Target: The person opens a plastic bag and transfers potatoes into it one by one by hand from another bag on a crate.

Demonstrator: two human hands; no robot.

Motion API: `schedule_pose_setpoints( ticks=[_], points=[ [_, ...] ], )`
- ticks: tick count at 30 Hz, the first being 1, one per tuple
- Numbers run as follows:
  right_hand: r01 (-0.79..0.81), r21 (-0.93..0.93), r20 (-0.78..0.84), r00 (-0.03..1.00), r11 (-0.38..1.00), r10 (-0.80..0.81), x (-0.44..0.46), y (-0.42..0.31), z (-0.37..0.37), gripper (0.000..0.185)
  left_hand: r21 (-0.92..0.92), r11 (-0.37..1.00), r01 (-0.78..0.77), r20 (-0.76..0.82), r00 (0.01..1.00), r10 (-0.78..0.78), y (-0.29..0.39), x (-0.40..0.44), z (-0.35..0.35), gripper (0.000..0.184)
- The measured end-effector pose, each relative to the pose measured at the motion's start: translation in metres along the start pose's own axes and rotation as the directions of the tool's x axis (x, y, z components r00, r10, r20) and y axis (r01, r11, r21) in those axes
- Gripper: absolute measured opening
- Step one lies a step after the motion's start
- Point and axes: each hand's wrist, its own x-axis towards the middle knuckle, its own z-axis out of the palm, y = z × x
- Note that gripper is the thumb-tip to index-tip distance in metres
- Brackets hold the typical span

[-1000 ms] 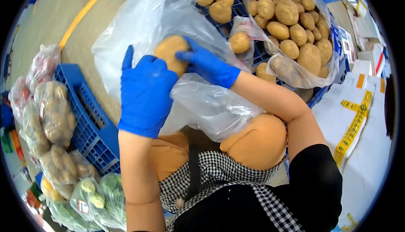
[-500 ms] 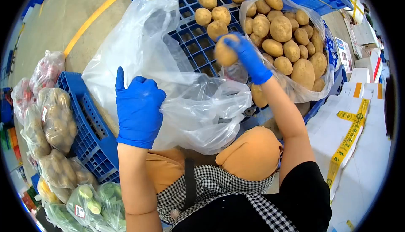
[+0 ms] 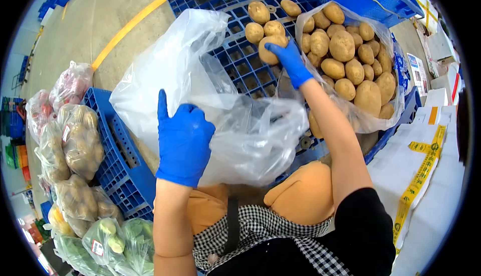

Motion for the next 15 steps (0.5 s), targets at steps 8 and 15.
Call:
schedule_pose_setpoints(
  ticks=[8,15],
  points=[
    [0.278,-0.719,0.222,0.960,0.638,-0.168,0.015,-0.057,0.044,0.062,-0.024,0.999,-0.037,-0.092,0.995,0.034,0.006,0.006,0.000,0.019],
    [0.045,-0.417,-0.108,0.989,0.908,-0.099,0.087,0.006,-0.029,0.053,0.038,0.999,-0.011,0.046,0.999,0.009,0.003,-0.003,0.005,0.016]
  ],
)
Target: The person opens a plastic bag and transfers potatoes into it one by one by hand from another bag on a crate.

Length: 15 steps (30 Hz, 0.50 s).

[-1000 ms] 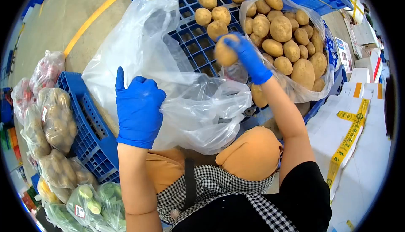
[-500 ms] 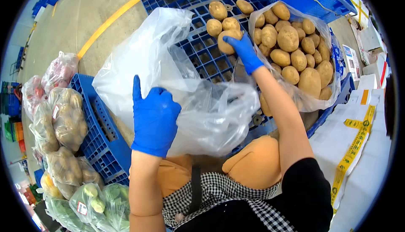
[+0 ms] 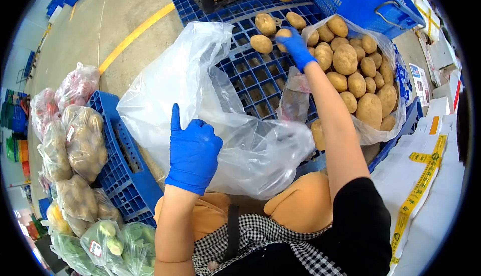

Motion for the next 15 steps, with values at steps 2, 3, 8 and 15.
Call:
schedule_pose_setpoints(
  ticks=[2,3,8,15],
  points=[
    [-0.353,0.760,0.317,0.934,0.545,0.163,-0.036,-0.043,-0.015,0.043,-0.015,1.000,0.004,0.042,0.999,-0.003,0.001,0.003,0.001,0.015],
    [-0.462,0.773,0.435,0.885,0.434,0.166,-0.050,-0.050,-0.017,0.047,0.002,1.000,-0.008,-0.004,1.000,0.008,0.000,0.004,0.003,0.015],
    [-0.441,0.296,0.829,0.560,0.847,0.002,-0.113,-0.108,0.018,0.045,-0.039,0.999,-0.034,-0.124,0.992,0.029,-0.003,0.013,-0.001,0.016],
    [0.279,-0.413,0.207,0.956,0.867,-0.210,-0.029,-0.034,0.054,0.033,-0.076,0.997,-0.018,-0.088,0.996,0.011,0.002,0.013,-0.003,0.018]
  ],
)
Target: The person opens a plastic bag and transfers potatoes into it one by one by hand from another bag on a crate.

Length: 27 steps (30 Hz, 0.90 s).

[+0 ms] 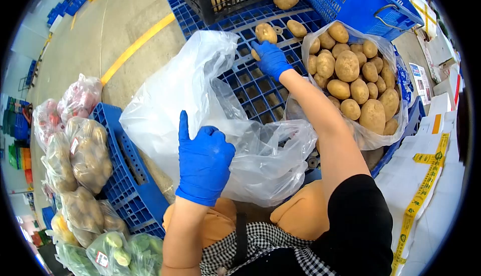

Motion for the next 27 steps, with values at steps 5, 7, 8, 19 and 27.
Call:
schedule_pose_setpoints(
  ticks=[5,7,8,19,27],
  points=[
    [-0.371,0.488,0.550,0.833,0.790,0.051,-0.039,-0.068,-0.030,0.049,0.005,1.000,0.025,-0.016,1.000,-0.025,-0.010,-0.002,0.002,0.018],
    [-0.374,0.564,0.677,0.721,0.736,-0.152,-0.054,-0.100,-0.040,0.048,-0.031,0.999,0.014,-0.018,1.000,-0.015,-0.010,0.001,0.005,0.018],
    [-0.395,0.576,0.704,0.685,0.715,-0.189,-0.048,-0.107,-0.044,0.047,-0.031,0.999,0.007,-0.009,1.000,-0.007,-0.010,0.004,0.006,0.018],
    [-0.258,0.242,-0.103,0.952,0.936,0.289,0.092,0.058,0.009,0.065,0.000,0.999,0.040,0.057,0.998,-0.040,-0.013,0.006,0.002,0.014],
    [-0.667,0.633,0.752,0.651,0.393,-0.105,-0.060,-0.111,-0.027,0.060,-0.046,0.999,0.025,-0.008,1.000,-0.025,-0.020,0.000,-0.004,0.011]
  ],
)
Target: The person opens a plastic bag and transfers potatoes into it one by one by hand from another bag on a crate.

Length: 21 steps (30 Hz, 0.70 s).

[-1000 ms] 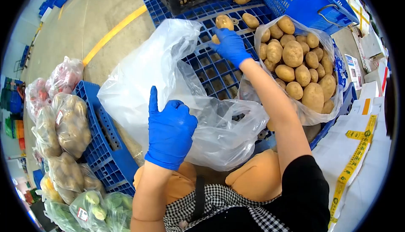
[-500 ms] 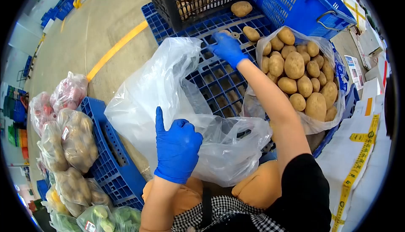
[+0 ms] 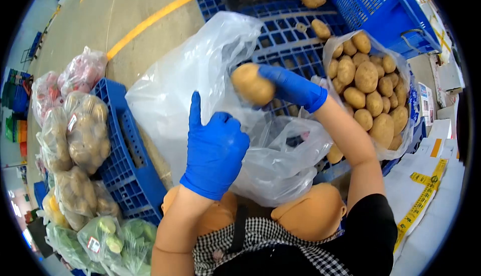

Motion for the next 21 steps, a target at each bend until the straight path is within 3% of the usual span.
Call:
schedule_pose_setpoints(
  ticks=[1,2,3,4,6,7,10,13,16,18,20,21],
  points=[
    [0.095,-0.266,0.213,0.976,0.959,-0.038,-0.007,-0.007,0.014,0.062,0.013,1.000,0.008,0.033,0.999,-0.008,0.002,-0.004,-0.006,0.011],
    [0.152,-0.369,0.240,0.969,0.917,-0.064,-0.007,-0.014,0.026,0.058,0.033,0.999,0.007,0.057,0.998,-0.009,0.001,-0.007,-0.009,0.011],
    [0.085,-0.478,0.084,0.995,0.874,-0.051,0.009,-0.013,0.019,0.055,0.024,1.000,-0.009,-0.052,0.999,0.010,0.000,-0.012,-0.010,0.012],
    [-0.002,-0.573,-0.077,0.996,0.819,-0.052,0.032,-0.014,0.004,0.052,0.041,0.999,0.006,-0.058,0.998,-0.004,-0.003,-0.016,-0.011,0.013],
    [-0.325,-0.862,-0.369,0.928,0.388,-0.043,0.061,-0.010,-0.020,0.065,0.066,0.997,0.042,-0.074,0.997,-0.037,-0.005,-0.025,-0.013,0.015],
    [-0.400,-0.745,-0.375,0.913,0.533,0.161,0.071,0.002,-0.026,0.080,0.059,0.997,0.056,-0.089,0.995,-0.051,-0.005,-0.027,-0.016,0.018],
    [-0.091,-0.884,-0.189,0.967,0.458,-0.172,0.117,0.069,-0.023,0.085,0.095,0.994,0.058,-0.039,0.998,-0.055,-0.009,-0.034,-0.011,0.019],
    [-0.291,-0.901,-0.360,0.916,0.322,-0.177,0.096,0.055,0.012,0.082,0.088,0.996,0.034,-0.052,0.998,-0.030,-0.006,-0.032,-0.008,0.019],
    [-0.179,-0.936,-0.282,0.896,0.302,-0.343,0.120,0.071,0.010,0.064,0.103,0.994,0.025,-0.090,0.996,-0.015,-0.004,-0.028,-0.011,0.018],
    [-0.090,-0.924,-0.263,0.855,0.371,-0.448,0.144,0.090,0.013,0.037,0.107,0.994,0.022,-0.116,0.993,-0.010,-0.002,-0.028,-0.016,0.017],
    [0.008,-0.999,-0.017,0.868,0.048,-0.495,0.150,0.072,0.001,0.032,0.110,0.994,0.018,-0.141,0.990,-0.003,-0.004,-0.032,-0.025,0.015],
    [0.035,-0.967,-0.131,0.779,0.252,-0.613,0.149,0.067,-0.006,0.030,0.032,0.999,0.019,-0.192,0.981,-0.013,-0.009,-0.038,-0.025,0.016]
  ],
)
